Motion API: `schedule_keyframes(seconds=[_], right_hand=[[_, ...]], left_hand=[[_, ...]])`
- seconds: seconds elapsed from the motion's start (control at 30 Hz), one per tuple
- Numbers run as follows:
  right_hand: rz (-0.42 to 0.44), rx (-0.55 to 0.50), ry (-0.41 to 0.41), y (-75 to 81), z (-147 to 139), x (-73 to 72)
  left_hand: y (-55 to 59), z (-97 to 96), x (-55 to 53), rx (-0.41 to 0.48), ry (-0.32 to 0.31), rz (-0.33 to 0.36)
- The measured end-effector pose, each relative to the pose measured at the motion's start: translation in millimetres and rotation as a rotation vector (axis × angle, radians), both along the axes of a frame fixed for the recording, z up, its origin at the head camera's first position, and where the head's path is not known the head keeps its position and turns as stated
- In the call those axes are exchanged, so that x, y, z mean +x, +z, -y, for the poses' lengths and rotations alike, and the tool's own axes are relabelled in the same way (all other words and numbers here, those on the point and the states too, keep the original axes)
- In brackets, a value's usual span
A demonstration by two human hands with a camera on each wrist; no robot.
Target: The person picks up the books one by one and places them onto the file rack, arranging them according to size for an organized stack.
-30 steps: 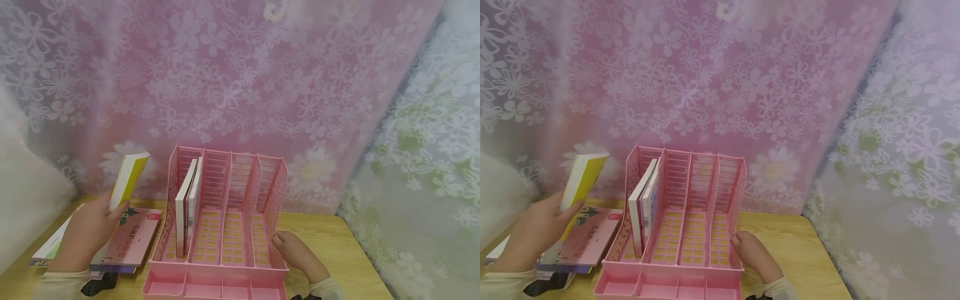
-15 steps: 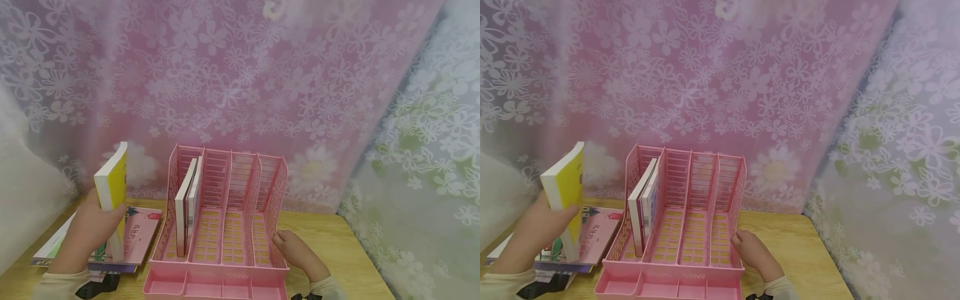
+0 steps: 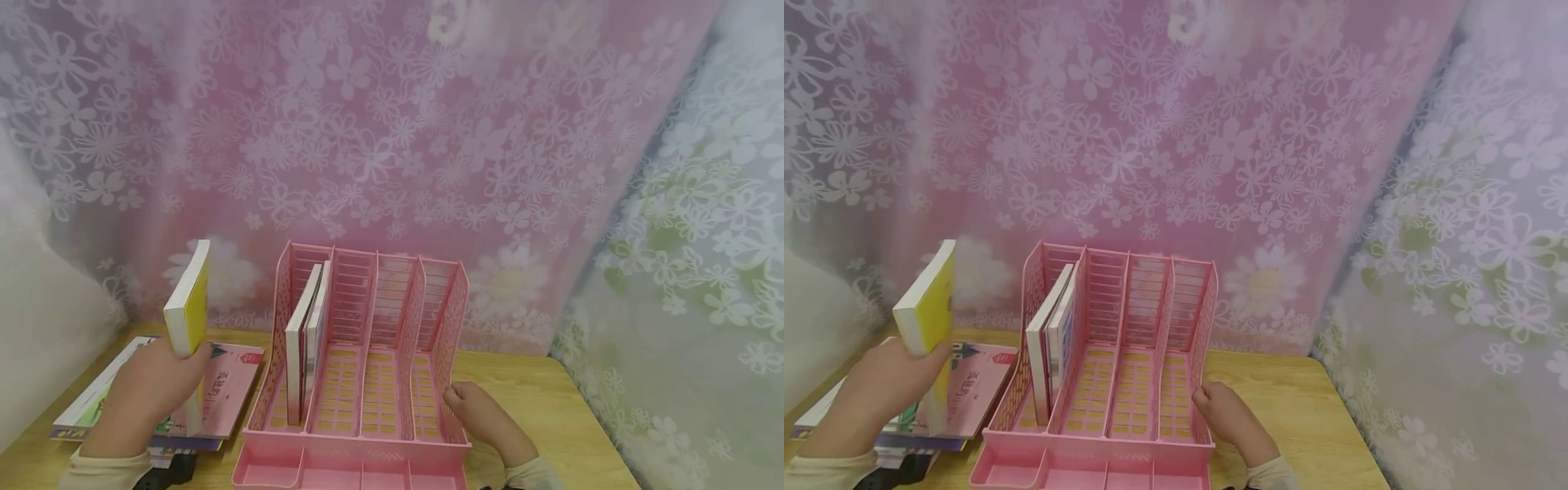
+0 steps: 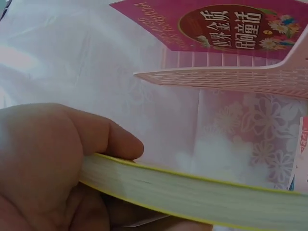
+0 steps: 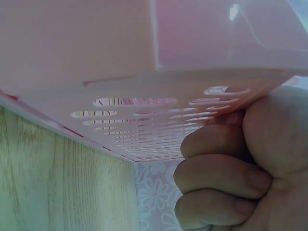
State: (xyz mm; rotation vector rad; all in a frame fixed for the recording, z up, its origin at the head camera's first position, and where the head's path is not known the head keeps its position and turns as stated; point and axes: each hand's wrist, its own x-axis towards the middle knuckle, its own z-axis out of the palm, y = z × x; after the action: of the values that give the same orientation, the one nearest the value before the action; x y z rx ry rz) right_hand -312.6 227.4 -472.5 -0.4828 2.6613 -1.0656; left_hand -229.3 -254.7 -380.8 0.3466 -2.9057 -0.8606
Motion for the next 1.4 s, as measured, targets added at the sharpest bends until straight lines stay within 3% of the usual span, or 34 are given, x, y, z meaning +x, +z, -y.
schedule_keyframes(seconds=[0.27, 0.43, 0.57, 0.7, 0.97, 1.07, 1.2, 1.4], right_hand=[[-0.021, 0.014, -0.016, 4.2, -3, 2.8], [-0.028, 0.005, -0.019, 7.9, -4, 3.8], [-0.035, -0.007, -0.021, 10.5, -5, 4.2], [-0.037, -0.012, -0.028, 11.9, -4, 3.8], [-0.036, -0.005, -0.006, 12.4, -5, 2.9], [-0.038, 0.0, -0.01, 11.1, -7, 3.2], [-0.041, -0.002, -0.013, 7.3, -7, 3.9], [-0.008, -0.033, 0.014, 0.7, -1, 5.1]], left_hand=[[2.7, 1.0, 1.4, 0.027, -0.02, -0.042], [4.3, -2.3, 0.5, 0.061, -0.049, -0.029], [7.7, -6.7, 1.3, 0.032, -0.088, -0.037], [11.2, -6.4, 5.6, -0.017, -0.072, -0.048], [24.6, -1.0, 18.4, -0.059, -0.093, 0.049], [27.8, -6.7, 21.9, -0.08, -0.098, -0.005], [26.8, -15.1, 21.6, -0.064, -0.102, -0.084], [12.0, -12.4, 8.6, -0.005, -0.124, -0.019]])
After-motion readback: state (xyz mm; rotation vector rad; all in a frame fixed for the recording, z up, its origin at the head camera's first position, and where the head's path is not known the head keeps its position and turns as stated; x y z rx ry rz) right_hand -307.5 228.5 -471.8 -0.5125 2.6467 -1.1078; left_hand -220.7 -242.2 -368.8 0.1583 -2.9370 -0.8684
